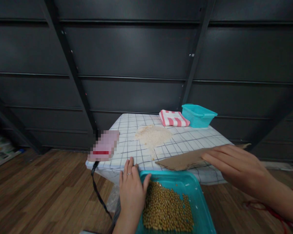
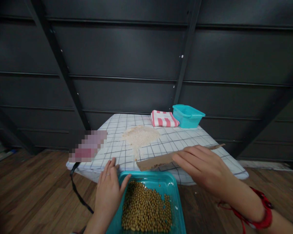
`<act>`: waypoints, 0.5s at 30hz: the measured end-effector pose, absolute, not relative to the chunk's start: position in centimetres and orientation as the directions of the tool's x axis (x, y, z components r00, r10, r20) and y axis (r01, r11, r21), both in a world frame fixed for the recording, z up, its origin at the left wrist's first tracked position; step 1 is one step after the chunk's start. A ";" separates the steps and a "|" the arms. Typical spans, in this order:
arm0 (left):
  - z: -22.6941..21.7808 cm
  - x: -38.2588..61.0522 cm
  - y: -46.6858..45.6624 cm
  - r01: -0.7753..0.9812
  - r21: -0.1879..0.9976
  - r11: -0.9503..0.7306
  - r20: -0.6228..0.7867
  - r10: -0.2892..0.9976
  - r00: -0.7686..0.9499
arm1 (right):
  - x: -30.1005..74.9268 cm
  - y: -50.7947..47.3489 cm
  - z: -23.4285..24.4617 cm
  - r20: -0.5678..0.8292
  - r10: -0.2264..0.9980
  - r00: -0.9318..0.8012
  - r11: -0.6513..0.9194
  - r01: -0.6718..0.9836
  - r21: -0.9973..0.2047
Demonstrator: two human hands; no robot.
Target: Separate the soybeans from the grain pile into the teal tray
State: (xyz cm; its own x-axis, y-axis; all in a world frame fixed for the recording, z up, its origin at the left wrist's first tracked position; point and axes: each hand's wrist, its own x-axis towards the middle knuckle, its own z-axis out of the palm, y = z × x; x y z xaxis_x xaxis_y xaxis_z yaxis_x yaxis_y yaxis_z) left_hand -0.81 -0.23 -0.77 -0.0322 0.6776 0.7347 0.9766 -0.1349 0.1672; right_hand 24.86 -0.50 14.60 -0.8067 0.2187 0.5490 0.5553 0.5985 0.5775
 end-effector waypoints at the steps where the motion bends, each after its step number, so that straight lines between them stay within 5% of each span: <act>1: -0.8 -0.8 -0.2 0.976 0.168 -0.136 0.734 0.679 -0.032 | 24.6 -0.3 14.6 0.542 0.208 -0.814 0.587 0.547 0.597; 15: -0.8 -1.0 -0.2 0.971 0.187 -0.145 0.739 0.672 -0.042 | 23.7 0.9 14.3 0.575 0.166 -0.802 0.585 0.549 0.597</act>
State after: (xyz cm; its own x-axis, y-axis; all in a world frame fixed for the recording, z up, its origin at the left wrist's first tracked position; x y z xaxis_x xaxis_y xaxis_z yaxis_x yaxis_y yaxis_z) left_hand -1.00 -0.23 -0.75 -0.0421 0.6720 0.7394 0.9715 -0.1453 0.1873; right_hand 23.71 0.90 14.33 -0.8015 0.1655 0.5746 0.5490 0.5845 0.5974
